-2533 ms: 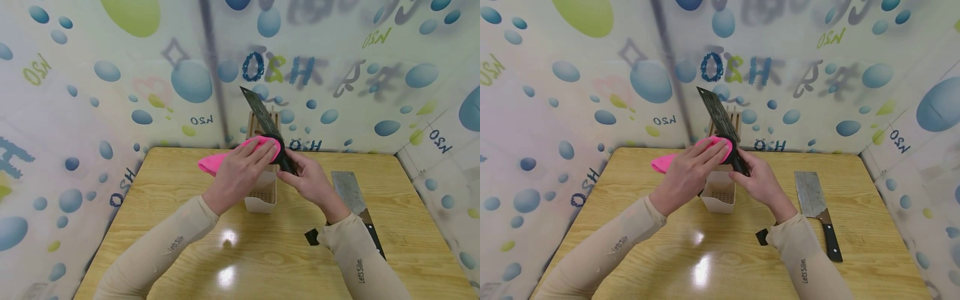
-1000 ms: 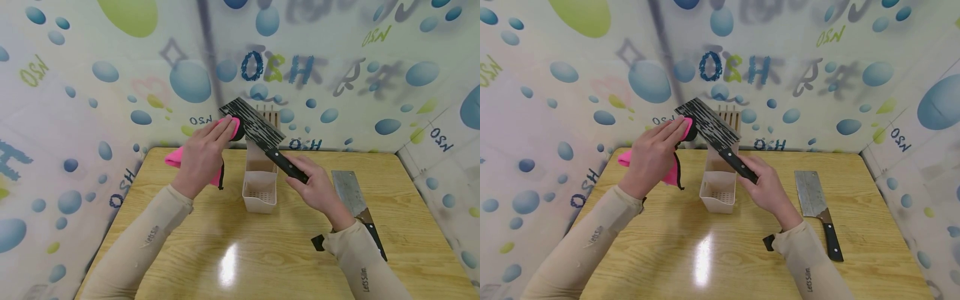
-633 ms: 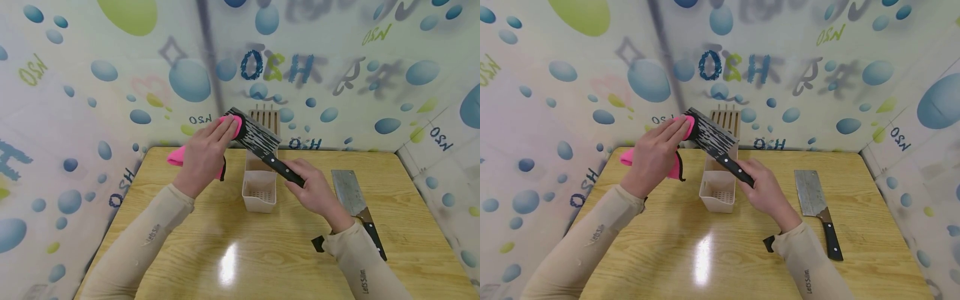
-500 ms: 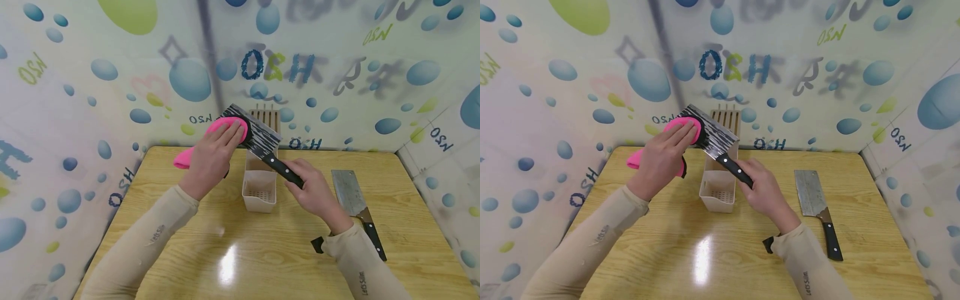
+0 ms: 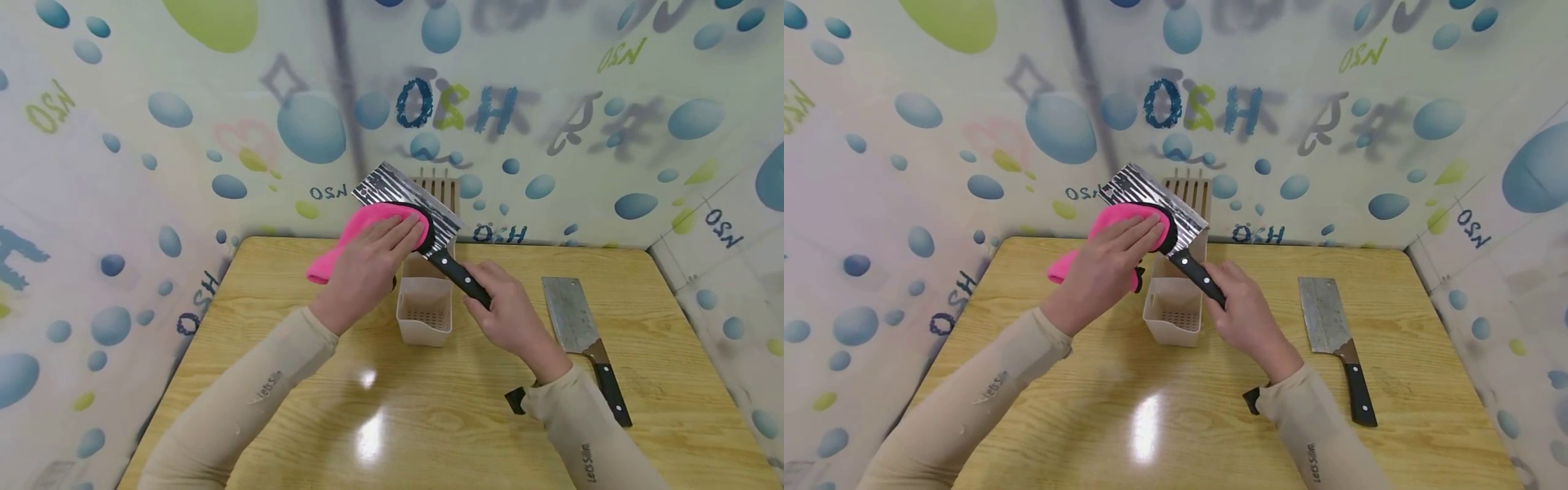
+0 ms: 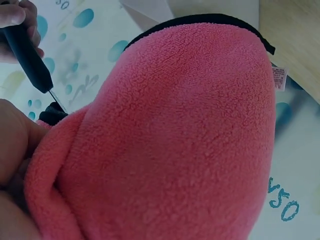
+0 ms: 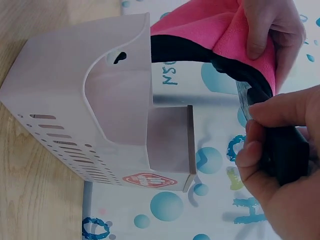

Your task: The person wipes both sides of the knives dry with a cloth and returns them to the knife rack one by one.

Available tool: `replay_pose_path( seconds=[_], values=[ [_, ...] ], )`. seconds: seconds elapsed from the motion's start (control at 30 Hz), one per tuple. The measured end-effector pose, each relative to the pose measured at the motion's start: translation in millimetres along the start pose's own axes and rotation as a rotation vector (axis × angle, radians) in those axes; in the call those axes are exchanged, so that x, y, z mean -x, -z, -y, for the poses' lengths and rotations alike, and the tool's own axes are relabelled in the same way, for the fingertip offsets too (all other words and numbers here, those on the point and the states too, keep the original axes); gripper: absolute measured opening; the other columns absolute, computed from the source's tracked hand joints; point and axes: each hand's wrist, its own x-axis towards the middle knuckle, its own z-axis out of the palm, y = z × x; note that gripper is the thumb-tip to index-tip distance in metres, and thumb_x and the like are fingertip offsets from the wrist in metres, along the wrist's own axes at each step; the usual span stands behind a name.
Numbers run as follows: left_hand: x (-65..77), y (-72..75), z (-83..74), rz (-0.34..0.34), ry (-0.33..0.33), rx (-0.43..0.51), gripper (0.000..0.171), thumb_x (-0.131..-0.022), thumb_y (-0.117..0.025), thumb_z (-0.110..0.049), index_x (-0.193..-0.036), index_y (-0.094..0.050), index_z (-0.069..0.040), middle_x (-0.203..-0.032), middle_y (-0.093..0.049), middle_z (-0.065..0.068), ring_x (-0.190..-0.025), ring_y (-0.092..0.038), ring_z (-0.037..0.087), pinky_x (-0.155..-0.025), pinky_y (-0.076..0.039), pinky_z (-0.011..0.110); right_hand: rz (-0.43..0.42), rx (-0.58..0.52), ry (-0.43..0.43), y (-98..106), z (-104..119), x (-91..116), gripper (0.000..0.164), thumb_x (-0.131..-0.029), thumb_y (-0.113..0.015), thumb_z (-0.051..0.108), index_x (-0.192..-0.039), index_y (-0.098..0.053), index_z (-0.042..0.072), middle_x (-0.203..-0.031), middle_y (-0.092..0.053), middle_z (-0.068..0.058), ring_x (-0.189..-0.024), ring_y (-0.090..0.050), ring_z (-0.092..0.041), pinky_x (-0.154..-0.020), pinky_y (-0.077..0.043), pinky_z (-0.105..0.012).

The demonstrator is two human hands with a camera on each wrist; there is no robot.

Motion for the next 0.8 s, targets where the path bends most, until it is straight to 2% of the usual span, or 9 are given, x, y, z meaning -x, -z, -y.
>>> replay_pose_path(
  seconds=[0.23,0.5,0.67,0.8],
  values=[
    [-2.1,2.2,-5.2,0.066,0.020,0.039,0.052,-0.097,-0.064,0.003,-0.148,-0.055,-0.002,-0.151,-0.056,0.013,-0.142,-0.051,0.028,-0.121,-0.037,0.037,-0.043,0.029,0.024,-2,1,-1,0.039,-0.089,-0.069,-0.010,-0.127,-0.069,-0.002,-0.104,-0.065,-0.016,-0.081,-0.056,-0.024,-0.064,-0.046,-0.035],
    [-3.7,4.0,-2.9,0.153,0.052,0.048,0.069,-0.085,-0.076,0.008,-0.149,-0.052,0.002,-0.153,-0.053,0.016,-0.144,-0.048,0.030,-0.123,-0.035,0.038,-0.058,0.046,0.052,-7,-1,1,0.042,-0.088,-0.068,-0.012,-0.128,-0.069,-0.001,-0.100,-0.063,-0.013,-0.077,-0.056,-0.020,-0.062,-0.046,-0.032],
    [-6.6,6.6,1.2,0.182,0.087,0.023,0.056,-0.094,-0.067,0.008,-0.148,-0.054,0.000,-0.151,-0.055,0.014,-0.142,-0.051,0.028,-0.121,-0.037,0.037,-0.055,0.049,0.069,-8,-2,3,0.041,-0.088,-0.067,-0.012,-0.127,-0.068,-0.001,-0.101,-0.064,-0.014,-0.078,-0.056,-0.021,-0.063,-0.047,-0.033],
    [-8.0,9.0,6.2,0.203,0.118,-0.002,0.056,-0.094,-0.067,0.006,-0.148,-0.055,0.000,-0.151,-0.056,0.014,-0.141,-0.052,0.027,-0.120,-0.039,0.037,-0.050,0.061,0.075,-8,-2,4,0.041,-0.088,-0.068,-0.012,-0.128,-0.068,-0.002,-0.102,-0.064,-0.014,-0.079,-0.057,-0.021,-0.064,-0.047,-0.034]
  ],
)
